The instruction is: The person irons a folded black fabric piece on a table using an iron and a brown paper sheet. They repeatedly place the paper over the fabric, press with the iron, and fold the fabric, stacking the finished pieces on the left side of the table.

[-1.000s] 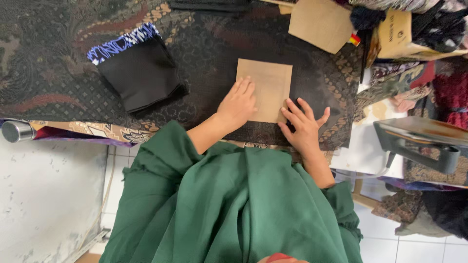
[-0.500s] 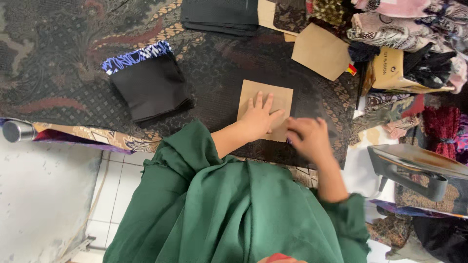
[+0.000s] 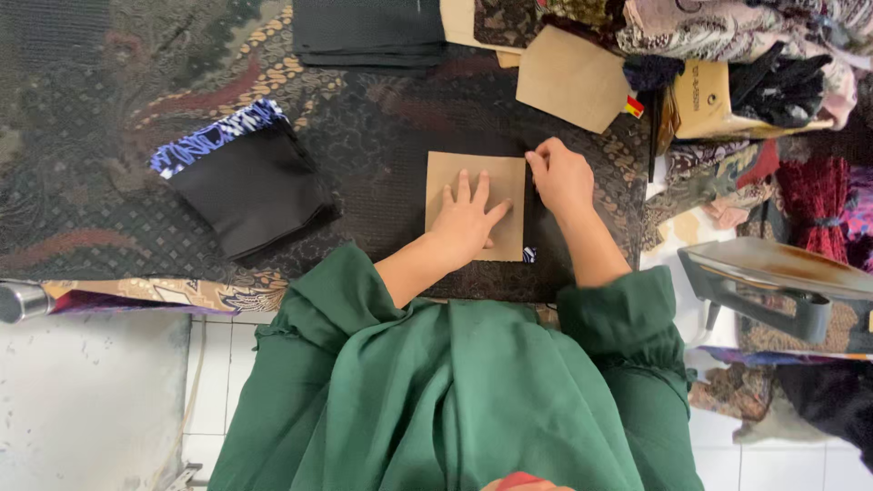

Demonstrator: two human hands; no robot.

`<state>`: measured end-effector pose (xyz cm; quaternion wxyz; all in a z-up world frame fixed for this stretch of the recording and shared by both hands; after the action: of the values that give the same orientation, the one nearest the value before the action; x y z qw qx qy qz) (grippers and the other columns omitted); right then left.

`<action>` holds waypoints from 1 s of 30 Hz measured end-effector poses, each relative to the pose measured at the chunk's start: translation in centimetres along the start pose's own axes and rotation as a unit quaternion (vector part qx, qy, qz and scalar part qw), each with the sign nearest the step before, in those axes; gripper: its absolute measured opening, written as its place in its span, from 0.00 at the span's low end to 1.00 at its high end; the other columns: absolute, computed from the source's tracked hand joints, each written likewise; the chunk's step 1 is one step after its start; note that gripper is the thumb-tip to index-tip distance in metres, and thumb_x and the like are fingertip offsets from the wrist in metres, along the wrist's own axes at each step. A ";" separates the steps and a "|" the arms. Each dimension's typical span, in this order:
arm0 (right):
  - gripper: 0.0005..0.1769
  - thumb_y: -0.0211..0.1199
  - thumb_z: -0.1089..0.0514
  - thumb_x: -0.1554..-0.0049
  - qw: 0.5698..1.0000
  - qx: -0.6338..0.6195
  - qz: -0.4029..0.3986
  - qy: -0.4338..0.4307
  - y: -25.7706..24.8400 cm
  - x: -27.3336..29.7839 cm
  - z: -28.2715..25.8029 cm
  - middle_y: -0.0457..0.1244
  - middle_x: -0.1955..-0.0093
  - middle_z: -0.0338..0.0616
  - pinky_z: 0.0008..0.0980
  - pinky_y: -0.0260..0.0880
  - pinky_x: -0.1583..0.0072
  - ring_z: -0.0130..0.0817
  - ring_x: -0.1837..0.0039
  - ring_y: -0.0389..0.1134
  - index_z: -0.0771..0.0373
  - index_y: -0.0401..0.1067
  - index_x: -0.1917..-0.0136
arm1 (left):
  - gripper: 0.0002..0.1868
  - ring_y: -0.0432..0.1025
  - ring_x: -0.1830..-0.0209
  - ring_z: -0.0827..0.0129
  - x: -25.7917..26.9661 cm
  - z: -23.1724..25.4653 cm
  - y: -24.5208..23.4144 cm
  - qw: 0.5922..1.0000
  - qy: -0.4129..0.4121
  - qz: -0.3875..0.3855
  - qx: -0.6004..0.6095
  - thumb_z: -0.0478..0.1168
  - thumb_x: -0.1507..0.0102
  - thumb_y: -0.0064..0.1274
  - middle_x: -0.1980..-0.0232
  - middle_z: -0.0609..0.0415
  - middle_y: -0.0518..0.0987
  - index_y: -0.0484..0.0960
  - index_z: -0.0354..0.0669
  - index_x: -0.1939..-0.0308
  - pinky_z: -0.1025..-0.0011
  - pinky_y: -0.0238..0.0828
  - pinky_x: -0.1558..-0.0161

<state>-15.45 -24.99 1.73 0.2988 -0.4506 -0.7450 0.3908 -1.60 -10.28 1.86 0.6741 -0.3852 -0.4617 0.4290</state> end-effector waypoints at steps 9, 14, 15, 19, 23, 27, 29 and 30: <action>0.14 0.71 0.50 0.47 1.000 0.017 -0.014 0.018 -0.7 13.3 -0.9 0.69 0.61 0.42 0.40 0.69 0.56 0.41 0.58 0.71 0.60 0.77 0.52 | 0.46 0.44 0.23 0.23 -0.2 0.1 0.2 0.999 0.012 0.000 -0.052 0.56 0.39 0.61 0.21 0.24 0.45 0.57 0.55 0.22 0.35 0.52 0.29; 0.14 0.70 0.58 0.47 0.985 0.042 0.126 -0.113 0.8 16.3 -2.2 0.65 0.56 0.36 0.41 0.59 0.49 0.38 0.49 0.66 0.54 0.79 0.46 | 0.51 0.44 0.22 0.27 -0.9 0.6 0.5 0.998 0.024 0.007 -0.058 0.54 0.41 0.63 0.24 0.16 0.46 0.52 0.56 0.19 0.39 0.55 0.30; 0.16 0.70 0.58 0.47 0.980 0.048 0.141 -0.130 1.0 16.7 -2.3 0.64 0.54 0.35 0.41 0.58 0.48 0.37 0.48 0.65 0.53 0.79 0.44 | 0.53 0.44 0.23 0.26 -1.0 0.7 0.5 0.999 0.021 0.002 -0.039 0.52 0.42 0.63 0.25 0.15 0.45 0.49 0.63 0.18 0.38 0.55 0.32; 0.25 0.71 0.56 0.47 0.972 0.114 0.125 -0.161 1.5 18.0 -2.5 0.64 0.39 0.42 0.46 0.55 0.40 0.43 0.37 0.63 0.57 0.76 0.35 | 0.50 0.41 0.23 0.24 -1.6 1.1 0.6 0.997 0.021 -0.056 -0.039 0.48 0.39 0.60 0.25 0.15 0.42 0.46 0.83 0.20 0.34 0.53 0.33; 0.37 0.72 0.47 0.49 0.961 0.153 0.076 -0.218 2.4 19.1 -1.0 0.59 0.23 0.49 0.58 0.41 0.29 0.44 0.23 0.55 0.62 0.71 0.29 | 0.44 0.37 0.21 0.25 -1.4 0.9 0.8 0.997 0.035 -0.041 -0.052 0.47 0.37 0.59 0.23 0.15 0.39 0.52 0.79 0.22 0.33 0.51 0.32; 0.38 0.72 0.45 0.54 0.965 0.125 0.122 -0.197 1.5 19.7 5.8 0.57 0.21 0.41 0.59 0.30 0.21 0.46 0.15 0.47 0.50 0.71 0.30 | 0.44 0.36 0.21 0.25 -1.1 0.7 1.2 0.998 0.044 -0.034 -0.039 0.47 0.37 0.58 0.24 0.14 0.38 0.53 0.75 0.21 0.33 0.50 0.31; 0.53 0.68 0.42 0.41 0.913 0.111 0.352 -0.175 -2.0 20.6 11.6 0.33 0.13 0.48 0.52 0.25 0.16 0.51 0.12 0.32 0.47 0.36 0.17 | 0.43 0.36 0.21 0.25 -1.0 0.4 1.3 0.998 0.049 -0.029 -0.036 0.48 0.37 0.58 0.24 0.14 0.39 0.53 0.72 0.21 0.33 0.49 0.31; 0.62 0.63 0.40 0.33 0.877 0.042 0.451 -0.158 -4.0 20.9 14.8 0.17 0.10 0.48 0.48 0.26 0.15 0.49 0.11 0.23 0.48 0.14 0.14 | 0.43 0.36 0.21 0.25 -0.9 0.3 1.4 0.998 0.051 -0.023 -0.032 0.47 0.37 0.58 0.24 0.14 0.39 0.54 0.71 0.21 0.33 0.49 0.31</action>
<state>-37.66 -11.87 -0.54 -0.0132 -0.6569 -0.4815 0.5801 -2.37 -10.66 0.41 0.6939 -0.4176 -0.4489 0.3777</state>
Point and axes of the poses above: each hand's wrist, its own x-axis away from the middle knuckle, its own y-axis out of the palm, z = x × y, the point moved 2 cm from there along -x, towards the middle knuckle
